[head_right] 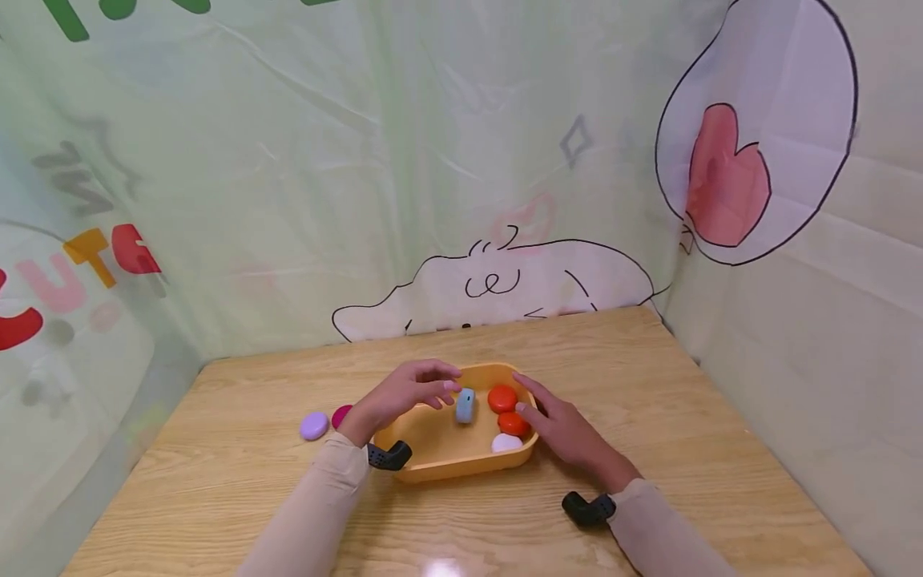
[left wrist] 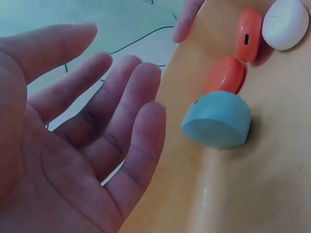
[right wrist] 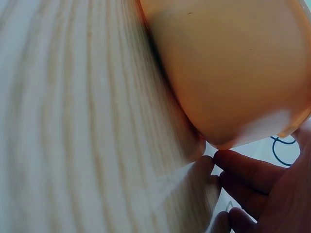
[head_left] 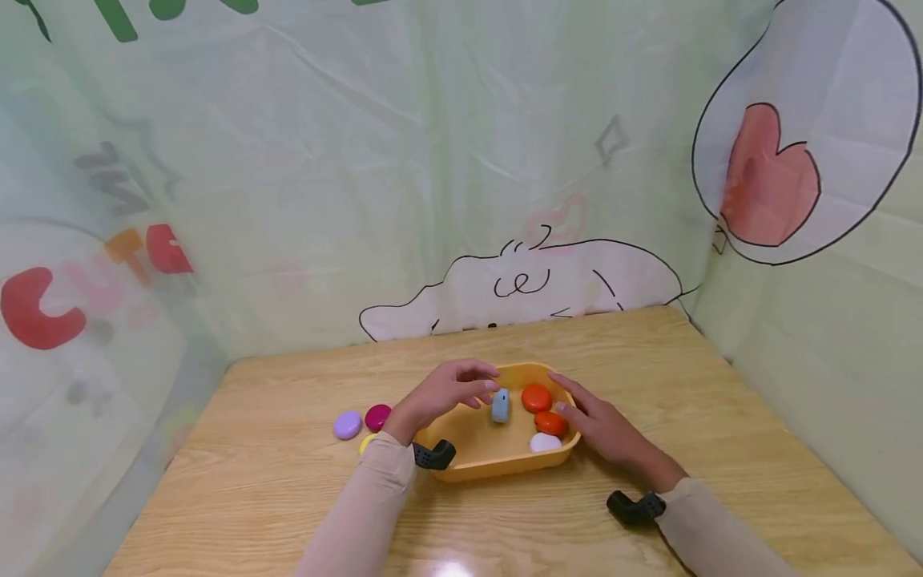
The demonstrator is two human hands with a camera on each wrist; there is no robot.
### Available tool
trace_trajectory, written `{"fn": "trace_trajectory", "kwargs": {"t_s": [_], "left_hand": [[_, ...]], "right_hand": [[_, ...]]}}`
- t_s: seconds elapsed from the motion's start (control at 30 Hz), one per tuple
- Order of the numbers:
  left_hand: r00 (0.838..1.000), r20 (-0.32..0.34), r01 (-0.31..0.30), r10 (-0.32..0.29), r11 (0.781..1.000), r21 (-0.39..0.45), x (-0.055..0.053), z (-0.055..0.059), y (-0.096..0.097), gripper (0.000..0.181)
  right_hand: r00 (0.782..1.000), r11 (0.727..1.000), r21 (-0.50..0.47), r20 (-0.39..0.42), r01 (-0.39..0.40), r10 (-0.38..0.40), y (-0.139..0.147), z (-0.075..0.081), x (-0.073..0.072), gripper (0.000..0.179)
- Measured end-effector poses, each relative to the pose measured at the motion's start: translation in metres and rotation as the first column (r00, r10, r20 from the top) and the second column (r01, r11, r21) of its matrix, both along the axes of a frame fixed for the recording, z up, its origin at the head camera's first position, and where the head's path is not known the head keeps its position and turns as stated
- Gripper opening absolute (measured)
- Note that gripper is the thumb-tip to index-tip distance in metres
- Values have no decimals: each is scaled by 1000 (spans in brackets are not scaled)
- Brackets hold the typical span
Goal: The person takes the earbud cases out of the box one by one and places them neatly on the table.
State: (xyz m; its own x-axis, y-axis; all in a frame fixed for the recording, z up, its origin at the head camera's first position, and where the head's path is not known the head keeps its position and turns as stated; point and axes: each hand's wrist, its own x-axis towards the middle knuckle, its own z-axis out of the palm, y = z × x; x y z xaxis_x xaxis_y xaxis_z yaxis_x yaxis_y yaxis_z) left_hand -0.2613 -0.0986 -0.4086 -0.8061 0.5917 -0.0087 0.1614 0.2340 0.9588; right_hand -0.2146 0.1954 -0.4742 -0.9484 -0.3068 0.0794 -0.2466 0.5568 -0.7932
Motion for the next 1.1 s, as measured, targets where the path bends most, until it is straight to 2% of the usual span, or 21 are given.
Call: {"fn": "trace_trajectory", "kwargs": {"t_s": [0.17,0.4,0.6,0.73,0.9,1.1], "left_hand": [[999,18,43,-43,999,-8,-6,-5,10,43],[995,51,93,-90,994,-51,-3,-13,22,45],[992,8,124,-124,987,-106,-5,-6,32,44],[989,7,146,-146,981,-132,-11,-5,39,42],[988,-14,149,-153,977,-151,-17,-7,48,38],[987,-57,139,-152,973,-184,-17,-6,58,36]], "right_hand": [[1000,1000,3,-8,3,-3,-3,0,-1,56],[1000,1000,13,6,-2,2,-4,-1,1,56],[1000,1000,17,-7,6,-6,-2,0,-1,56],[1000,1000,12,-14,-1,1,-2,0,-2,55],[1000,1000,4,-14,-5,5,-2,2,0,56],[1000,1000,-2,-6,-10,10,-2,2,1,57]]}}
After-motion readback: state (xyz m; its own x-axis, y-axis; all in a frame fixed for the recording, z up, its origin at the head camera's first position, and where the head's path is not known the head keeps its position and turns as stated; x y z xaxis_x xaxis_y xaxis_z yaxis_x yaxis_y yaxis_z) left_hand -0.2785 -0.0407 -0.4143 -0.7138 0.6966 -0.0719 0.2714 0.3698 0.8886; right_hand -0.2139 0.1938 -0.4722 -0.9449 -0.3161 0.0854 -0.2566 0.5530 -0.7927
